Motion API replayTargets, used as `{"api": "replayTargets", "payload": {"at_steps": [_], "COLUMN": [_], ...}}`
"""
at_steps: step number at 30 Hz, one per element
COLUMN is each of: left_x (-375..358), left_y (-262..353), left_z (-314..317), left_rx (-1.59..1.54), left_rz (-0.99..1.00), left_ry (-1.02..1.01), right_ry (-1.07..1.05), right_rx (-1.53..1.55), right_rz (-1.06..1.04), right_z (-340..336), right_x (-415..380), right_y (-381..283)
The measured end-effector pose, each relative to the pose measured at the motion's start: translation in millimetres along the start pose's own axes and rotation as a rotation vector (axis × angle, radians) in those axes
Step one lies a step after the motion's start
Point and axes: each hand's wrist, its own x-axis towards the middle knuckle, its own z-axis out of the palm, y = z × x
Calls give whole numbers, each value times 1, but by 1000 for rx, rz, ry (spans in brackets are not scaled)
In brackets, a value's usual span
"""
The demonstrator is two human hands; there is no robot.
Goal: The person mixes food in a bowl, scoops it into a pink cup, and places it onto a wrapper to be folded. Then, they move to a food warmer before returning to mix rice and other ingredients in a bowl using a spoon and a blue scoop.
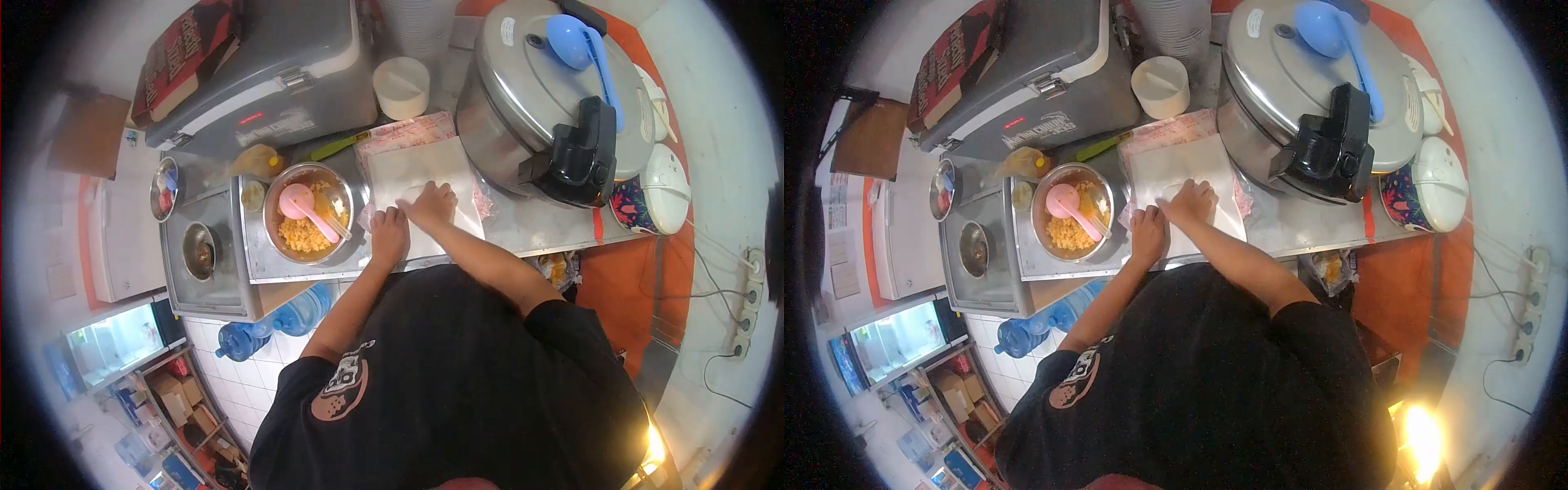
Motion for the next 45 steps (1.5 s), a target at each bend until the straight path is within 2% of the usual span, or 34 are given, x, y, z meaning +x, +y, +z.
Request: {"api": "replayTargets", "payload": {"at_steps": [2, 3, 5, 6, 8, 9, 11, 12, 15, 17, 19, 20, 21, 22, 23, 25, 27, 28, 30, 31, 32, 33, 35, 36, 37, 39, 40, 41, 42, 43, 45], "left_x": [2, 2, -2, -3, -1, 0, -1, 1, 8, 10, 13, 10, 11, 11, 9, 13, 2, 0, -5, -6, -7, -7, -9, -12, -15, -26, -30, -33, -38, -47, -69], "left_y": [4, 0, -5, -5, -6, -6, -5, -1, 14, 16, 17, 22, 16, 7, -4, -37, -86, -104, -130, -134, -137, -140, -147, -147, -148, -150, -149, -146, -148, -156, -175], "left_z": [-14, -13, -5, -4, -3, -5, -10, -18, -34, -36, -50, -60, -65, -69, -75, -104, -109, -104, -91, -85, -79, -76, -77, -82, -86, -100, -116, -138, -151, -154, -160], "left_rx": [-88, -89, -374, -380, -721, -726, -913, -918, -1013, -1230, -861, -802, -797, -789, -769, -439, -145, -142, -178, -177, -192, -207, -222, -241, -236, -204, -201, -333, -467, -467, -481], "left_rz": [-95, -96, -163, -169, -228, -231, -264, -269, -373, -368, -90, -71, -84, -256, -421, -770, -849, -858, -973, -981, -966, -948, -954, -956, -960, -805, -807, -867, -926, -929, -834], "left_ry": [-82, -79, -147, -148, -80, -81, -199, -195, -273, -449, -528, -438, -424, -198, 28, 232, 218, 232, -6, 6, 5, 6, 59, 89, 98, 314, 307, 335, 365, 366, 540], "right_ry": [185, 187, 270, 266, -10, -11, -145, -198, -299, -512, -613, -621, -571, -519, -318, 2, 236, 353, 417, 491, 616, 615, 731, 881, 879, 779, 675, 565, 357, 233, 95], "right_rx": [-49, -51, 305, 297, 613, 608, 1001, 998, 1113, 1217, 1215, 1189, 1199, 1207, 1129, 975, 845, 787, 750, 715, 460, 464, 283, 180, 187, 315, 370, 421, 428, 385, 281], "right_rz": [-65, -68, -315, -315, -191, -188, -197, -144, -159, -20, 19, 1, 78, 156, 194, 243, 271, 282, 283, 302, 260, 247, 540, 522, 513, 52, -157, -364, -417, -520, -661], "right_z": [18, 31, 50, 42, 17, 18, 21, -5, -13, -43, -53, -56, -61, -68, -62, -56, -51, -39, -26, -27, -25, -34, -60, -54, -47, -29, -25, -26, -33, -19, 9], "right_x": [-9, -4, 3, 1, -7, -6, -4, -14, -15, -28, -28, -30, -34, -37, -30, -13, 3, 14, 23, 25, 24, 13, -7, -7, -5, -13, -20, -29, -44, -47, -59], "right_y": [3, 9, 29, 32, 31, 37, 49, 42, 56, 56, 78, 91, 100, 112, 135, 184, 239, 263, 274, 265, 256, 232, 171, 165, 157, 142, 116, 74, 26, -2, -60]}}
